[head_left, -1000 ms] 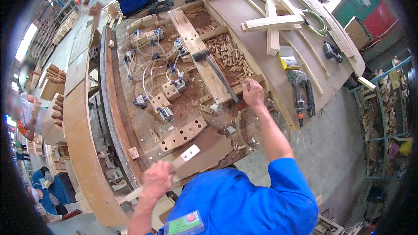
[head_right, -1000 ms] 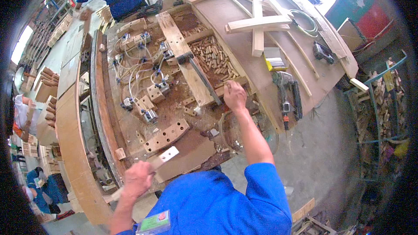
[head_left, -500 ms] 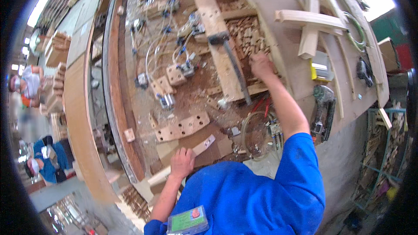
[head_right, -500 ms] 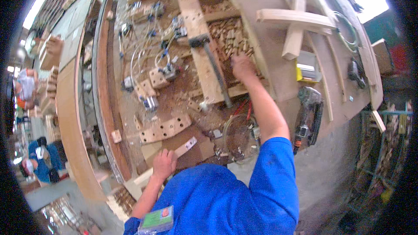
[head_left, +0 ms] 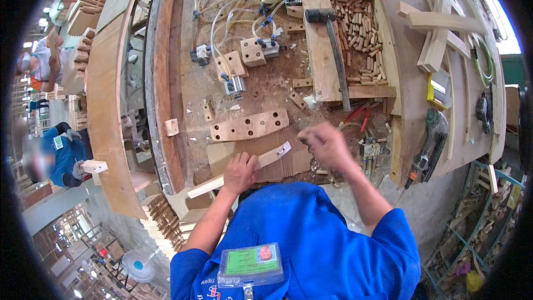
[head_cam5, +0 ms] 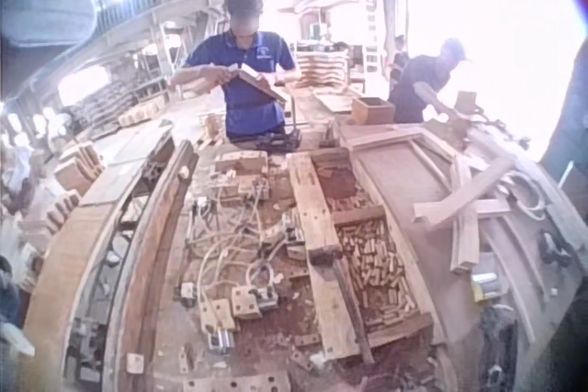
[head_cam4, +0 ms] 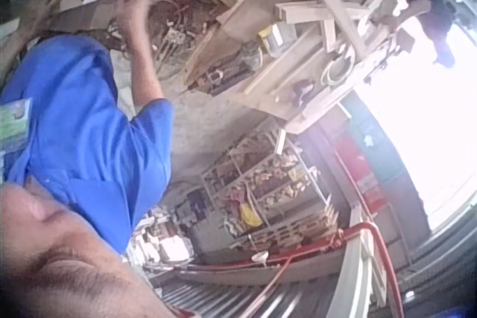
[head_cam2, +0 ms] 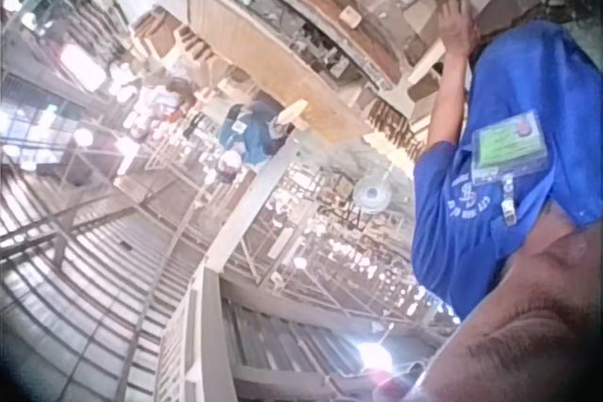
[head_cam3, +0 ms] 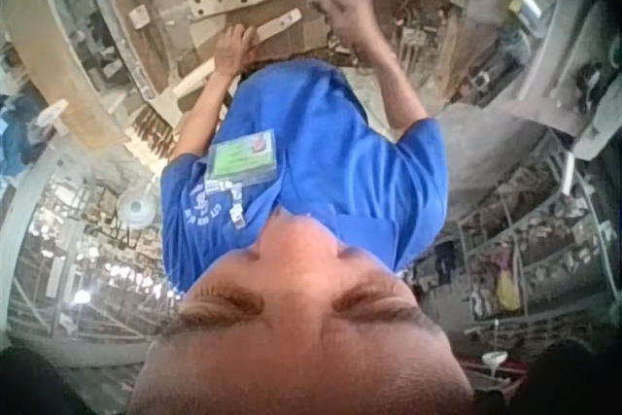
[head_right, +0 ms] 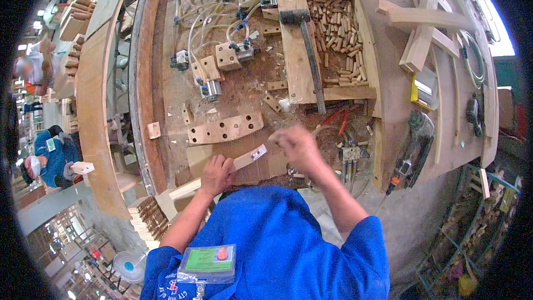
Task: The person assembles wooden furniture components by inserting dowels into pre-drilled holes and using a pneumatic nail gun to fasten pieces together. The person repeatedly picks up wooden parts, aligns them, inserts dowels, and nails them in place on a workbench.
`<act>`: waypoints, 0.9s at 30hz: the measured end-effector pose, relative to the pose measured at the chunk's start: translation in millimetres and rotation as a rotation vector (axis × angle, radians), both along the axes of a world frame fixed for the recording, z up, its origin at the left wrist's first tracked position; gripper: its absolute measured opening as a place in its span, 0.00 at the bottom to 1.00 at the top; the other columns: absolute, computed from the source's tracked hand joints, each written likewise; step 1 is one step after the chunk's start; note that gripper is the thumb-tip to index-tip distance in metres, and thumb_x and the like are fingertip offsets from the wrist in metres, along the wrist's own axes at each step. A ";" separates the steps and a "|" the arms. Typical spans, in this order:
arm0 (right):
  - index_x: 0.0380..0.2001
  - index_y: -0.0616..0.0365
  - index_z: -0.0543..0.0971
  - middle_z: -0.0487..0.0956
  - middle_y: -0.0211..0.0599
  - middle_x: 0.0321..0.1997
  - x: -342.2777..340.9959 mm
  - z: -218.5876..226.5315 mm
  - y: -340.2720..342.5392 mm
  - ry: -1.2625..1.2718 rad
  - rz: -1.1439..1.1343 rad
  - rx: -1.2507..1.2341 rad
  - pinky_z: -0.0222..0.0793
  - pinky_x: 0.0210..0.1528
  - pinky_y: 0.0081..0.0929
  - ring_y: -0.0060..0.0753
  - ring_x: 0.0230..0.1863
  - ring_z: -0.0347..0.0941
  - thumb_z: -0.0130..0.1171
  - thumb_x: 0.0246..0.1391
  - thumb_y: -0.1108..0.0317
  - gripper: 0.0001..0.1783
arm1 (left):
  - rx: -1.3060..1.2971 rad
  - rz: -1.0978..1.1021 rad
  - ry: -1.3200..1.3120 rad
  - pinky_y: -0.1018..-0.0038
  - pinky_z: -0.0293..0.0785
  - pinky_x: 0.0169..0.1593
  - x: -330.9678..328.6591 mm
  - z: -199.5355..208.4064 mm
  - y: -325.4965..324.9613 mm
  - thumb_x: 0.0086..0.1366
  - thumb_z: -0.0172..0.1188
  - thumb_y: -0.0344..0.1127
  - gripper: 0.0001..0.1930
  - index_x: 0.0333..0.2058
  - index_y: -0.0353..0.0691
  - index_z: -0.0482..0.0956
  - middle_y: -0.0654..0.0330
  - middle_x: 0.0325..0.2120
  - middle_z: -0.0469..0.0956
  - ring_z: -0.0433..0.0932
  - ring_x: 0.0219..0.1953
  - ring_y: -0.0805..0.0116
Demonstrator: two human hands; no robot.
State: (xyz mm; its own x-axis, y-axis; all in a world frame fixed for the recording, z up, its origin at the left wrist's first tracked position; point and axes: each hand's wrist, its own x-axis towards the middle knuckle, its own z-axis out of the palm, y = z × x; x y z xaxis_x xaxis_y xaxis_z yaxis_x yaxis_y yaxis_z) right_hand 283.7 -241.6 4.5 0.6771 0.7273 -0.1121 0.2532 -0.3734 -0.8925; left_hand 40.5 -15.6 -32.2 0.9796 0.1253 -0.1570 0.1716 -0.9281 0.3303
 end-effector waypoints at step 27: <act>0.33 0.63 0.80 0.83 0.56 0.28 -66.4 -33.2 54.1 0.081 0.080 -0.249 0.78 0.34 0.49 0.60 0.31 0.84 0.70 0.60 0.62 0.14 | 0.036 -0.018 -0.051 0.57 0.75 0.40 -7.1 -12.6 2.8 0.55 0.70 0.39 0.19 0.45 0.46 0.76 0.57 0.35 0.72 0.77 0.40 0.55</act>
State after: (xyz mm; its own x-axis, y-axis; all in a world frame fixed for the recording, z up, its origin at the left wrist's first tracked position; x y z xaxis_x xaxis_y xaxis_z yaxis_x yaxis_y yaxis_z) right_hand 217.3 -187.6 -28.8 0.6005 0.7212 -0.3454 0.2224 -0.5656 -0.7941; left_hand 33.4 -12.7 -44.8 0.9884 0.1123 -0.1022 0.1386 -0.9424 0.3045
